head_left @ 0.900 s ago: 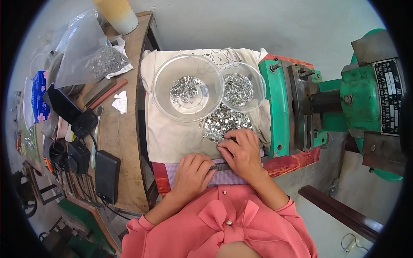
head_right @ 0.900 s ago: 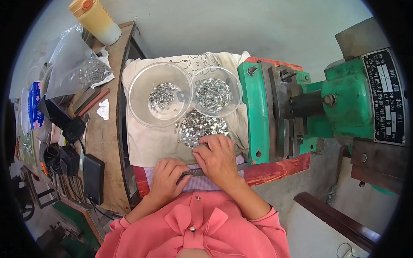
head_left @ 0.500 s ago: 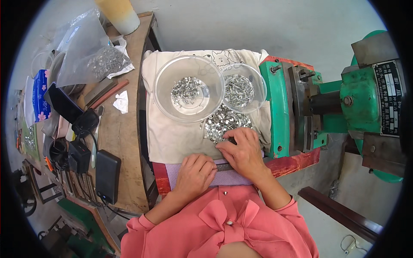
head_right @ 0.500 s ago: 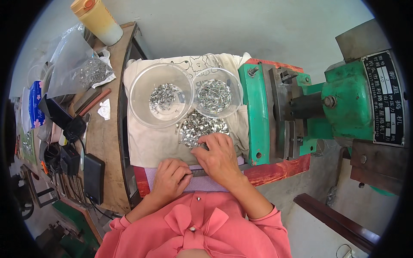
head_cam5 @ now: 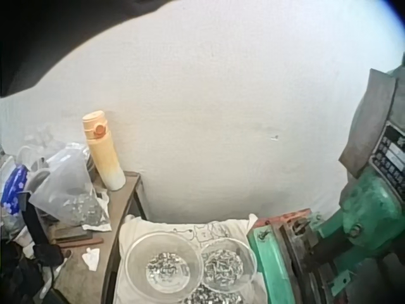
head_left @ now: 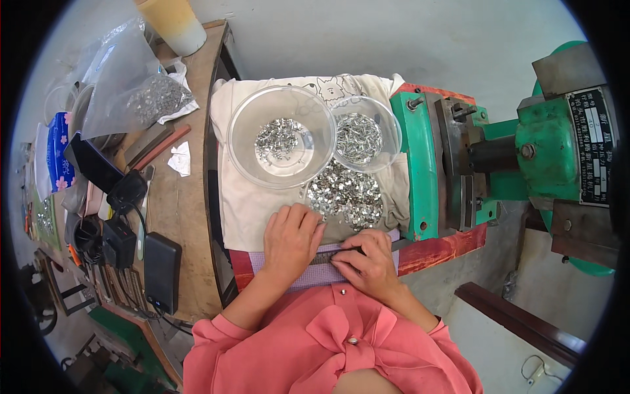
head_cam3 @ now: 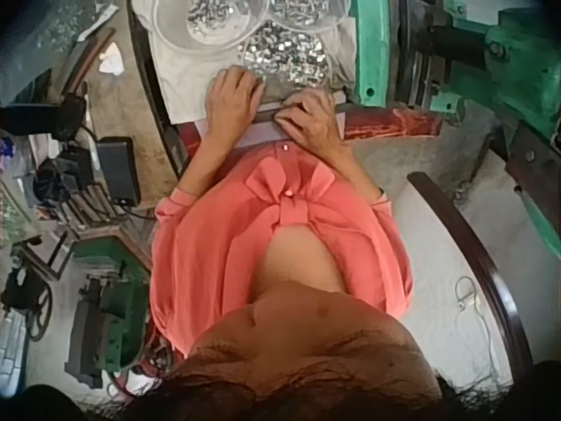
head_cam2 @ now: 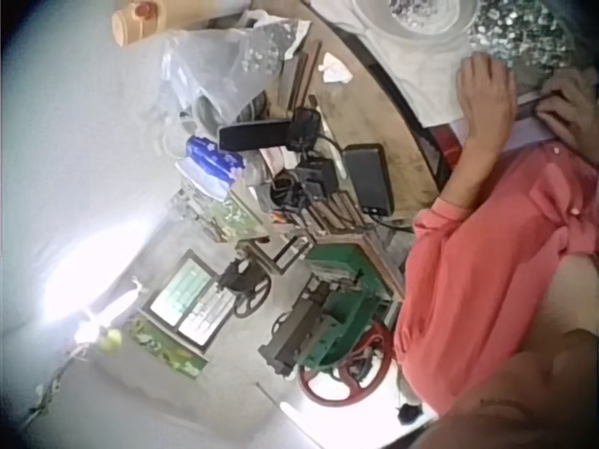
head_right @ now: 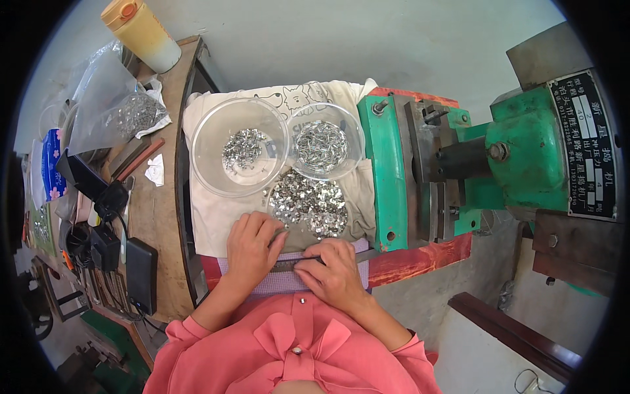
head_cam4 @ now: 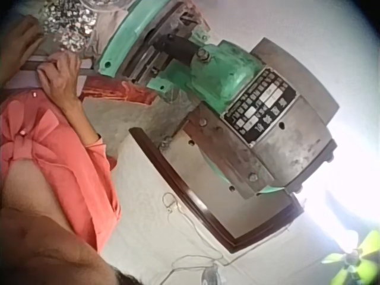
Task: The person sits at a workbench and assembles small silver metal components by hand. They pick up individual pieces from a pile on a cloth, fit them together, and place the assembled units into a clear plastic container. The person occasionally uses a green mechanical press to adjust or secure the components.
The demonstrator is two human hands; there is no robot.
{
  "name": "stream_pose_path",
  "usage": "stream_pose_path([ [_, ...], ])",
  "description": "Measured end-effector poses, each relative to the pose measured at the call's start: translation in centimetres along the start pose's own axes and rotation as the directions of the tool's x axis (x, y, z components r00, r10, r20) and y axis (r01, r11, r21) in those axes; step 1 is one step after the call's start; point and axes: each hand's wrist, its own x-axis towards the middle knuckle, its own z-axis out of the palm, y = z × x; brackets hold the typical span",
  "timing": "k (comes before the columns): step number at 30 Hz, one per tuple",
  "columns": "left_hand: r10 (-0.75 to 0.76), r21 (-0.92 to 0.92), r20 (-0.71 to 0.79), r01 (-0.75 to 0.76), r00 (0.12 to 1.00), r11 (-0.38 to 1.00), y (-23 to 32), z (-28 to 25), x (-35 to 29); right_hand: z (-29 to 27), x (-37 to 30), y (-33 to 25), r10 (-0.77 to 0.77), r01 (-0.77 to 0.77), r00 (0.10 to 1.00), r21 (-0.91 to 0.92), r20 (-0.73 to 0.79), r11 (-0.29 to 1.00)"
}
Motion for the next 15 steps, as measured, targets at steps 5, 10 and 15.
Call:
stream_pose_path([
  [5, -0.004, 0.007, -0.019, 0.004, 1.0, 1.0, 0.0, 0.4, 0.1, -0.6, 0.8, 0.6, 0.028, -0.035, 0.996, -0.085, -0.079, 0.996],
  [10, 0.0, 0.011, -0.004, 0.0, 1.0, 1.0, -0.4, -0.5, -0.4, -0.7, 3.3, 1.8, -0.01, -0.011, 0.996, -0.227, -0.092, 0.974],
  [15, -0.036, -0.005, -0.025, 0.036, 0.999, 0.999, -0.7, -1.0, -1.3, -0.6, 3.9, 2.0, -0.019, 0.002, 0.997, -0.227, -0.071, 0.974],
])
